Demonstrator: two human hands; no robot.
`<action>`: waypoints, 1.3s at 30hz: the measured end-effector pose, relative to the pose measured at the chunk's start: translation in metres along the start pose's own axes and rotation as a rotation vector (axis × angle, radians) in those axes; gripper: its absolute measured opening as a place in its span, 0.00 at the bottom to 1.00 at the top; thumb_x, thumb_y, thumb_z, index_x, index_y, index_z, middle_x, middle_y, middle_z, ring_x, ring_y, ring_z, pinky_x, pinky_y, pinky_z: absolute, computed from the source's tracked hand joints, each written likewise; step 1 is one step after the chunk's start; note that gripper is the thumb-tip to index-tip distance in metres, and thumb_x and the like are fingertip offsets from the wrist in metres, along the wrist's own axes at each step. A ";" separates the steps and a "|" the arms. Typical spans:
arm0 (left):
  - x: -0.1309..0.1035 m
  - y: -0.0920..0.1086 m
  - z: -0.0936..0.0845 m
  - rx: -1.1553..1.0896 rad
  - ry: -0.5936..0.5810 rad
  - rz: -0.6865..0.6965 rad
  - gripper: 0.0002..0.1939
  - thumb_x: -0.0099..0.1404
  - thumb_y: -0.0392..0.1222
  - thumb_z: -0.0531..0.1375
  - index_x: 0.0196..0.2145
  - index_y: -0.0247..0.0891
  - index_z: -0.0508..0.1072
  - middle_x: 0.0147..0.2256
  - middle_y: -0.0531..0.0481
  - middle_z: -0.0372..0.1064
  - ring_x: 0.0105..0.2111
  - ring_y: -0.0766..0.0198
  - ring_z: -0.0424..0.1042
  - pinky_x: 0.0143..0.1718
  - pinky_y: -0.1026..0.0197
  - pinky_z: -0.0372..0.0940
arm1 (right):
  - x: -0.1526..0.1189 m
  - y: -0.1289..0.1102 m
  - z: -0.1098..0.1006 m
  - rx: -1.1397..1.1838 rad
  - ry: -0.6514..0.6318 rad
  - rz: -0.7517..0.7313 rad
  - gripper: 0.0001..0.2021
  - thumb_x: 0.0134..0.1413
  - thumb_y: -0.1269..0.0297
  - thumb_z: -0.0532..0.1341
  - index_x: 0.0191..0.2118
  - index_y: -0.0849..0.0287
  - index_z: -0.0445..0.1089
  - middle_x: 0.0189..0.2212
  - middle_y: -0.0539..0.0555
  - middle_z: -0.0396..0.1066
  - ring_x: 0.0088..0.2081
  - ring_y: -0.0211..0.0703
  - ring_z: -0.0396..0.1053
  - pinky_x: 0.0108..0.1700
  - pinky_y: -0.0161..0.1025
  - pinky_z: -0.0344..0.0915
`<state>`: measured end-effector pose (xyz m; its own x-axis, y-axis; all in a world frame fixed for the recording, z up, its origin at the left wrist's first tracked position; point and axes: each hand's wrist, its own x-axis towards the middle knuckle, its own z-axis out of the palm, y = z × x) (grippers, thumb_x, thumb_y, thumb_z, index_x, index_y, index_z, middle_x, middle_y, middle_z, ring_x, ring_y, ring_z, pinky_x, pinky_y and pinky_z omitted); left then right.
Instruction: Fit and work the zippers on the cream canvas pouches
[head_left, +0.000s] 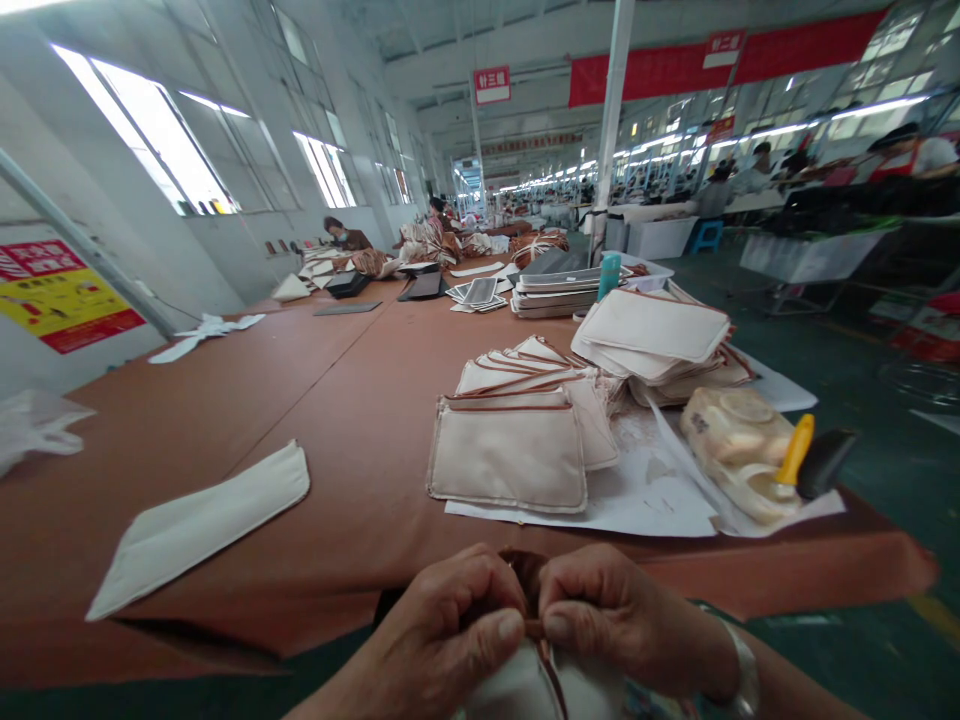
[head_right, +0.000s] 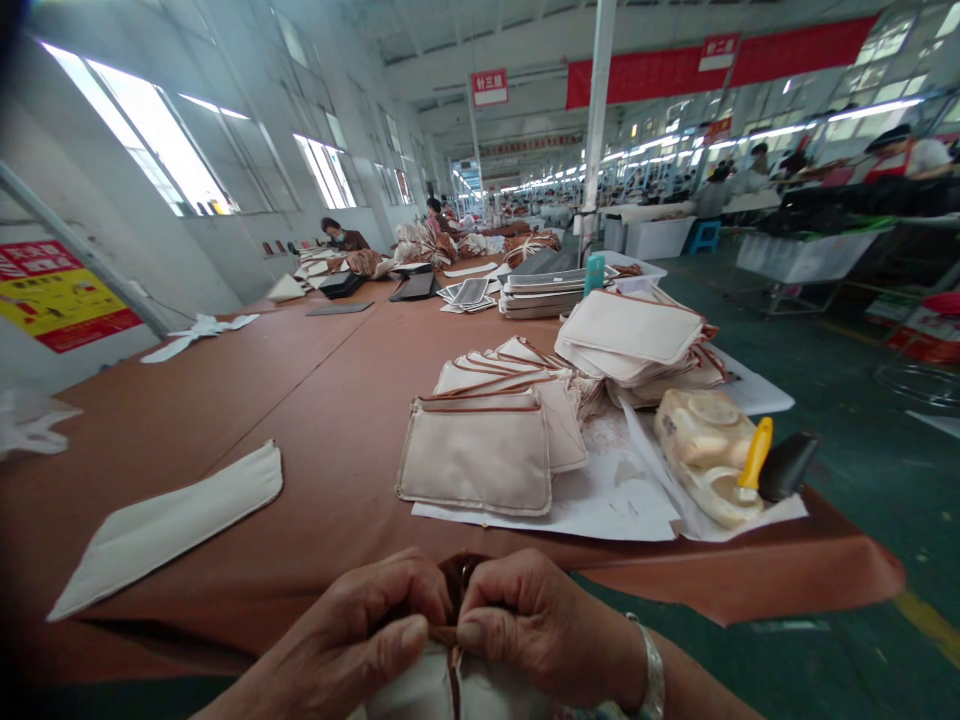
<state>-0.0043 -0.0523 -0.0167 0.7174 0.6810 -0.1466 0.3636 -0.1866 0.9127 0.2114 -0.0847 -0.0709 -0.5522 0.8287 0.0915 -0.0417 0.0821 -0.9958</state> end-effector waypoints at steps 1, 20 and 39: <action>-0.001 0.000 -0.002 -0.015 -0.003 -0.060 0.19 0.69 0.54 0.52 0.32 0.35 0.69 0.30 0.51 0.62 0.31 0.65 0.60 0.31 0.65 0.56 | -0.001 0.001 -0.001 0.032 0.001 0.015 0.20 0.61 0.49 0.57 0.29 0.64 0.66 0.25 0.49 0.60 0.26 0.34 0.54 0.27 0.31 0.51; -0.001 0.010 0.008 0.070 -0.164 -0.147 0.13 0.66 0.45 0.52 0.26 0.37 0.59 0.26 0.55 0.54 0.26 0.68 0.53 0.24 0.65 0.49 | -0.005 -0.002 0.004 -0.127 0.028 -0.083 0.19 0.63 0.54 0.56 0.26 0.63 0.65 0.22 0.48 0.60 0.24 0.33 0.56 0.26 0.31 0.51; -0.007 -0.034 0.016 -0.403 -0.067 -0.312 0.24 0.61 0.62 0.57 0.29 0.34 0.67 0.23 0.55 0.52 0.22 0.70 0.48 0.22 0.64 0.43 | -0.010 0.021 0.011 0.113 0.164 0.026 0.20 0.60 0.50 0.59 0.27 0.64 0.66 0.23 0.48 0.58 0.25 0.33 0.50 0.25 0.33 0.46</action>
<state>-0.0122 -0.0626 -0.0528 0.6525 0.6117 -0.4473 0.3176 0.3151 0.8943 0.2072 -0.0971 -0.0931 -0.4121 0.9094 0.0568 -0.1270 0.0044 -0.9919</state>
